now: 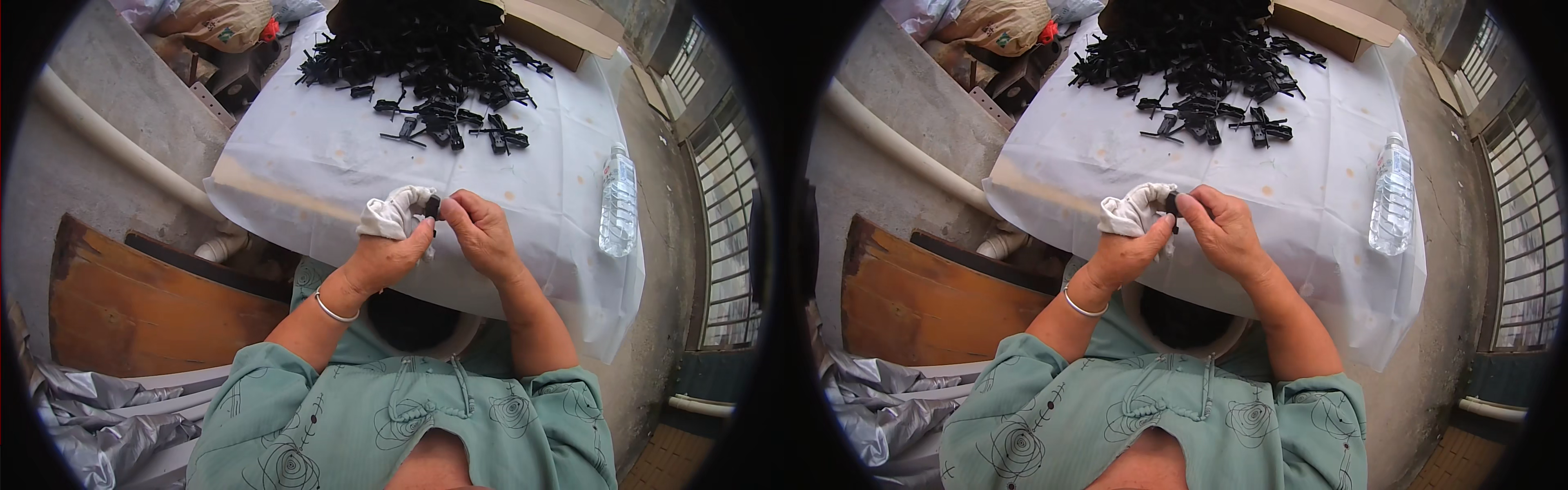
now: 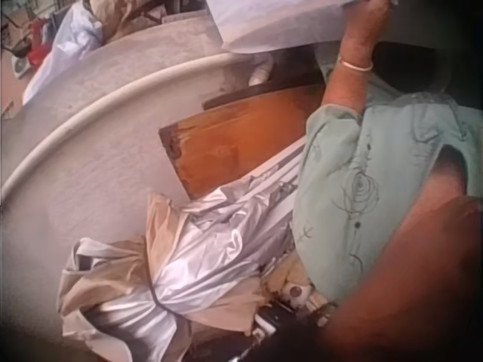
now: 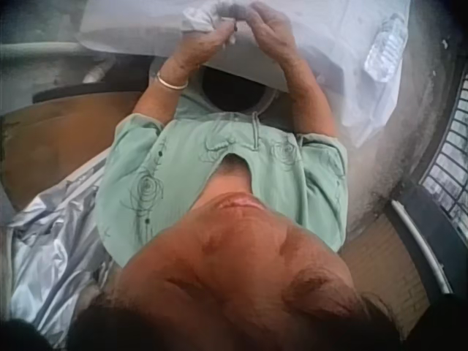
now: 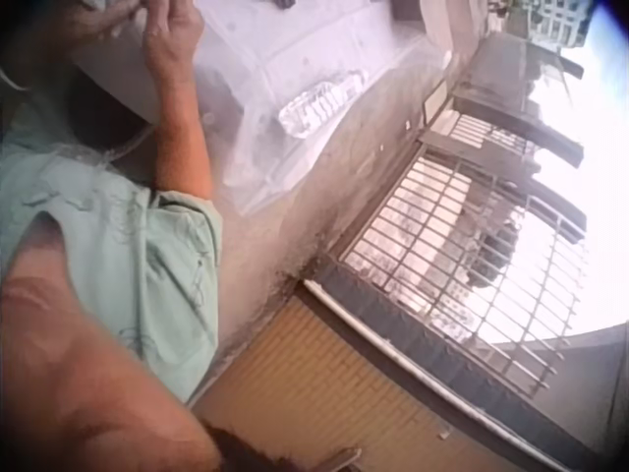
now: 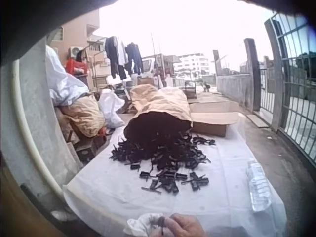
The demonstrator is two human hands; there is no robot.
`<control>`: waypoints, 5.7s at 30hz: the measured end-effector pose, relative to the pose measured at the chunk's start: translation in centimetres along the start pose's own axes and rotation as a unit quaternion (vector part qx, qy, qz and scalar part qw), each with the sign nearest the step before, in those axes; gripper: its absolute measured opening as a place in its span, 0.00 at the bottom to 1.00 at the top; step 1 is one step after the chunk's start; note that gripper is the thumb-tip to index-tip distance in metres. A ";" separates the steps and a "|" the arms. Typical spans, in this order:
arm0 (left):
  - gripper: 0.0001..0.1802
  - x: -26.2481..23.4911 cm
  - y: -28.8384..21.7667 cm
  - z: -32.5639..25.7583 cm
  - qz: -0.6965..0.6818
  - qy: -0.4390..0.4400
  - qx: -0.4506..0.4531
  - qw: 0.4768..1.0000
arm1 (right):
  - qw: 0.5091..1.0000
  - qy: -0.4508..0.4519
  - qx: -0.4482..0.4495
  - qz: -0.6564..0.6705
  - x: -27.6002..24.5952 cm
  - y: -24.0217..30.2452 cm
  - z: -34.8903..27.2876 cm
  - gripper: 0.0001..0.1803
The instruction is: Cleaning and inspecting small black plastic components using a white cloth.
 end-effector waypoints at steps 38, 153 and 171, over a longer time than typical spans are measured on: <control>0.20 0.9 -0.6 0.1 0.079 0.072 0.010 0.994 | 0.992 0.018 -0.091 -0.085 -1.2 1.1 -0.6 0.04; 0.14 5.2 -3.4 -2.4 0.395 0.002 0.268 0.879 | 0.993 0.001 0.085 0.079 -1.7 -0.9 -4.8 0.15; 0.18 4.3 -1.0 -1.7 0.098 0.088 0.015 0.991 | 0.994 -0.005 -0.074 -0.078 -3.8 1.5 -4.4 0.05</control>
Point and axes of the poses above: each hand's wrist, its own z-axis towards the middle knuckle, its own x-axis out of the palm, y = z × x, the point moved 6 cm from there along z, towards the middle knuckle, and after that the axes turned 3 degrees about -y, right-handed, at the moved point
